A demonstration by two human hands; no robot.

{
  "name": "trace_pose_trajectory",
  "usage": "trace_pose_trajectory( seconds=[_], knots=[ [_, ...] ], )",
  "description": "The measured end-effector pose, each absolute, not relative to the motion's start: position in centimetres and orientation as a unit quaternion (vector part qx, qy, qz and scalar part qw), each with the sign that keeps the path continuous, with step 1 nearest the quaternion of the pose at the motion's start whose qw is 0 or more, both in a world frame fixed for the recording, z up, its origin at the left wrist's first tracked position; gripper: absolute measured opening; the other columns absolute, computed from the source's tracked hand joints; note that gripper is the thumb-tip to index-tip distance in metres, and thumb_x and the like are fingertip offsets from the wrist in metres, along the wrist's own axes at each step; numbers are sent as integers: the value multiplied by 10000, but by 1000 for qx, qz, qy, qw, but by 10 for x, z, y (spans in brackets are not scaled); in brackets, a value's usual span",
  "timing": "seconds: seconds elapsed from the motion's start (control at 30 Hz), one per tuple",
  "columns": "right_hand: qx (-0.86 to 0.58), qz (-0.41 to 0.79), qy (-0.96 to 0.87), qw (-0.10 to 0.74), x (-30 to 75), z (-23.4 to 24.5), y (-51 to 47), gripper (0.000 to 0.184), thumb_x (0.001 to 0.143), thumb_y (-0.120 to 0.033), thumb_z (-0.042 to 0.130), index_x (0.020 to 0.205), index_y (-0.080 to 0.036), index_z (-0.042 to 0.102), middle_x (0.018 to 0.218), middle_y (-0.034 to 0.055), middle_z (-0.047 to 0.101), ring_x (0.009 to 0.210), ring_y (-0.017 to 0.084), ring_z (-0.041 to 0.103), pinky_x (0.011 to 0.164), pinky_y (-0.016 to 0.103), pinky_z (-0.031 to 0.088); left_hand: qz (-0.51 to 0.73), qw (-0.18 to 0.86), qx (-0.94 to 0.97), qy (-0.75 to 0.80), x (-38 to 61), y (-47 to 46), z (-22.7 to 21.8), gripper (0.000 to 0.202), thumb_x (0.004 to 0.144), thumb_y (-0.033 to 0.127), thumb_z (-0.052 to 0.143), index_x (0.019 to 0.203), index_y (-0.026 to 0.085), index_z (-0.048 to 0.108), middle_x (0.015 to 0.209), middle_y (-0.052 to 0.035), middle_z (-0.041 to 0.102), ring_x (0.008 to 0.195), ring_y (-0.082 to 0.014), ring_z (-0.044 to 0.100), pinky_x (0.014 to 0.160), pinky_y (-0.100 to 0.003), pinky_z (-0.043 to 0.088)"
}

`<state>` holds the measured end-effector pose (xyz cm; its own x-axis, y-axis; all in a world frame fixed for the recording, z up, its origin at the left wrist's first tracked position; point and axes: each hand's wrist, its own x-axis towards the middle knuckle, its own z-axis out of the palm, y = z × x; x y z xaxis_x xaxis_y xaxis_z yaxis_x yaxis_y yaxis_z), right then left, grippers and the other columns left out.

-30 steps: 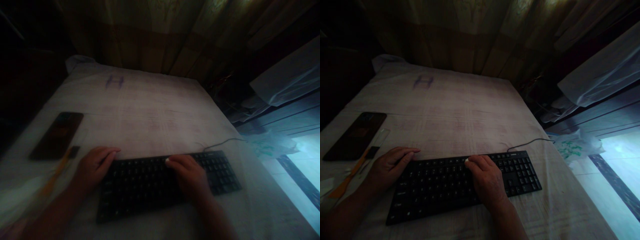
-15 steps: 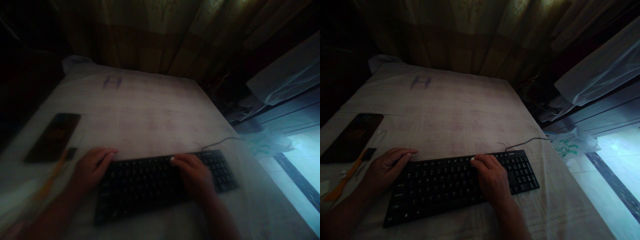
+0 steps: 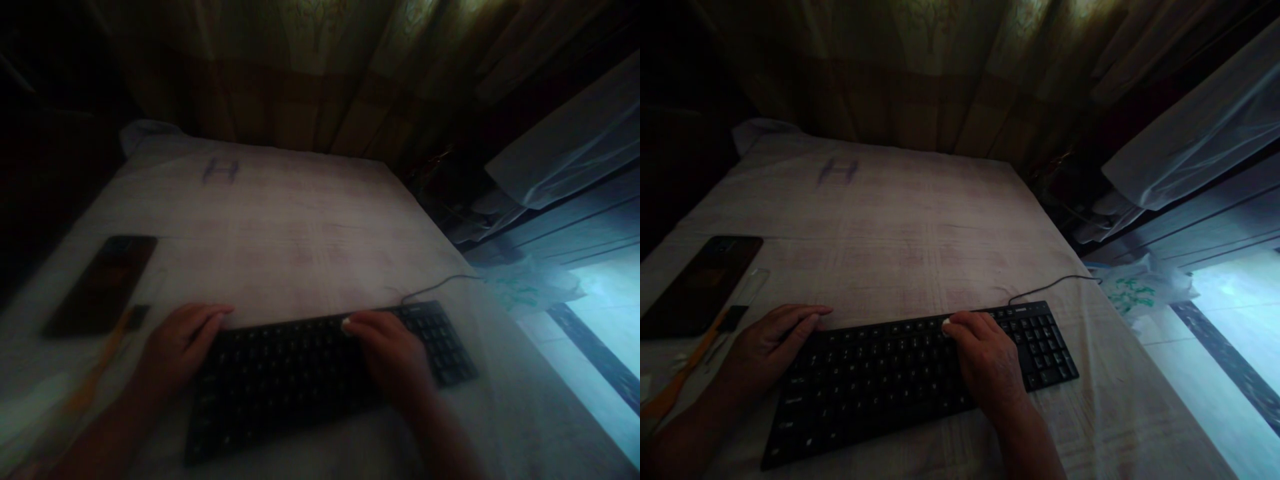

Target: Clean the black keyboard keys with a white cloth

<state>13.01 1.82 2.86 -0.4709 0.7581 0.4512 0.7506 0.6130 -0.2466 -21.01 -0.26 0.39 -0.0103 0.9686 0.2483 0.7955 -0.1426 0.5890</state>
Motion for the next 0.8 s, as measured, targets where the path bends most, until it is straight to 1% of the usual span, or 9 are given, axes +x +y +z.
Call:
trace_pose_trajectory(
  seconds=[0.33,0.5,0.6,0.8],
  knots=[
    [-480,-9,-841,248,155,30,22,322,876,-85,457,980,-225,728,980,72,728,885,213,671,756,341,575,316,130,693,635,-212,-2,2,286,926,436,492,943,276,729,912,-7,769,852,-207,723,805,-358,581],
    [-476,5,-841,258,148,31,21,319,879,-76,463,1001,-208,727,990,81,728,901,210,667,761,333,577,308,133,684,648,-212,-3,2,288,911,458,501,948,290,732,939,-5,773,871,-222,727,823,-375,584],
    [-474,16,-840,264,146,31,20,323,882,-81,463,1001,-221,728,991,74,729,897,205,670,767,336,579,306,136,680,652,-213,-3,2,292,909,461,494,944,293,730,940,-4,771,869,-230,729,813,-382,589],
    [-496,13,-831,249,163,30,23,339,852,-77,457,993,-232,723,997,70,728,911,213,673,769,348,578,304,136,685,648,-215,-3,1,303,906,467,489,949,293,733,936,-10,769,859,-237,731,804,-385,591]
  ],
)
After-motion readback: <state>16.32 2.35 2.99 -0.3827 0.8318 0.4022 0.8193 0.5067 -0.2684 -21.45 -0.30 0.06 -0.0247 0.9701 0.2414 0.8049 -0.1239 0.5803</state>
